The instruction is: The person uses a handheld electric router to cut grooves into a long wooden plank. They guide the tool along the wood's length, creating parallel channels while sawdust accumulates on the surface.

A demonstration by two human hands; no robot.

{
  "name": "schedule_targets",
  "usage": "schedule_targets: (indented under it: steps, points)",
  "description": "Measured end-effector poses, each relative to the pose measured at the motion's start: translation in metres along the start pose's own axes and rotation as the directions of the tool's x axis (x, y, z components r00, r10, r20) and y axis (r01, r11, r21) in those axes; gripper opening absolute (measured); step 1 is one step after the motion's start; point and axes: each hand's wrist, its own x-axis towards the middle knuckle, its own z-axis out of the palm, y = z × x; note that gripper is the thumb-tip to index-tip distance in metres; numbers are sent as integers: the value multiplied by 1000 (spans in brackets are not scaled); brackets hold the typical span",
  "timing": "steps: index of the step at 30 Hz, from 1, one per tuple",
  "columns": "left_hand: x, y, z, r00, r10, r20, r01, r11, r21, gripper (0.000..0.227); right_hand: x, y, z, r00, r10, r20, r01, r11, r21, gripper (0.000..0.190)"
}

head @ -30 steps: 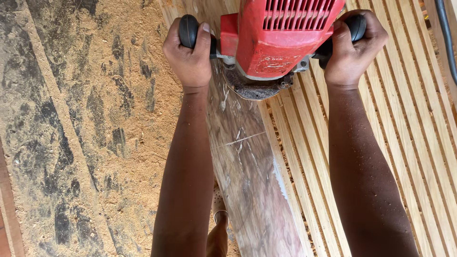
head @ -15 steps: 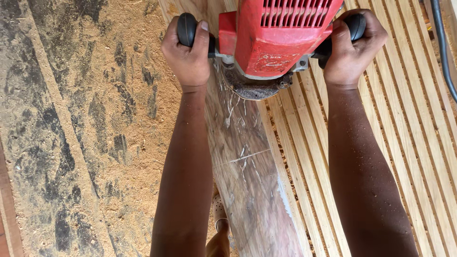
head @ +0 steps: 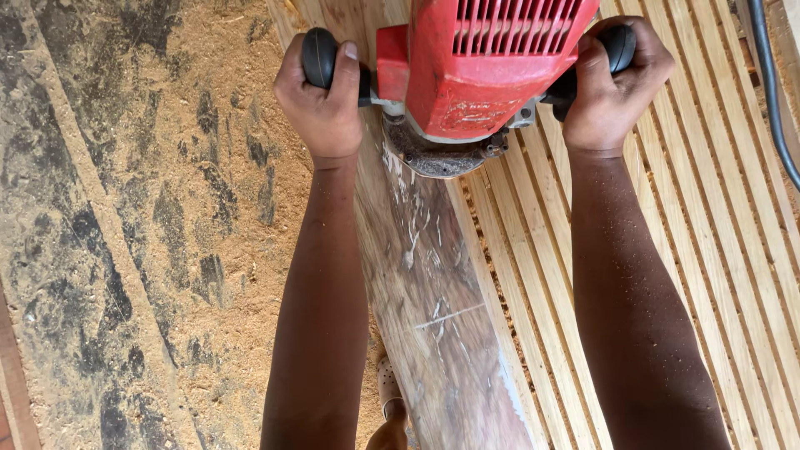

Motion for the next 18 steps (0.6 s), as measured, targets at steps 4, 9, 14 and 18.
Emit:
schedule_targets:
  steps: [4,9,14,18]
  points:
    - [7,-9,-2,999,-37,-2,38,999,24,19,3,4,12,994,54,-96,-49,997,53,28]
    - [18,-13,0,1000,-13,-3,13,997,76,16,13,4,14,998,58,1,-58,997,-41,9]
    - [32,-16,2,1000,-7,4,7,1000,-5,16,25,1,28,1000,-20,-6,20,1000,9,13]
    - [30,-22,0,1000,-5,-18,8,990,138,15,26,7,25,999,-6,41,8,999,-46,14]
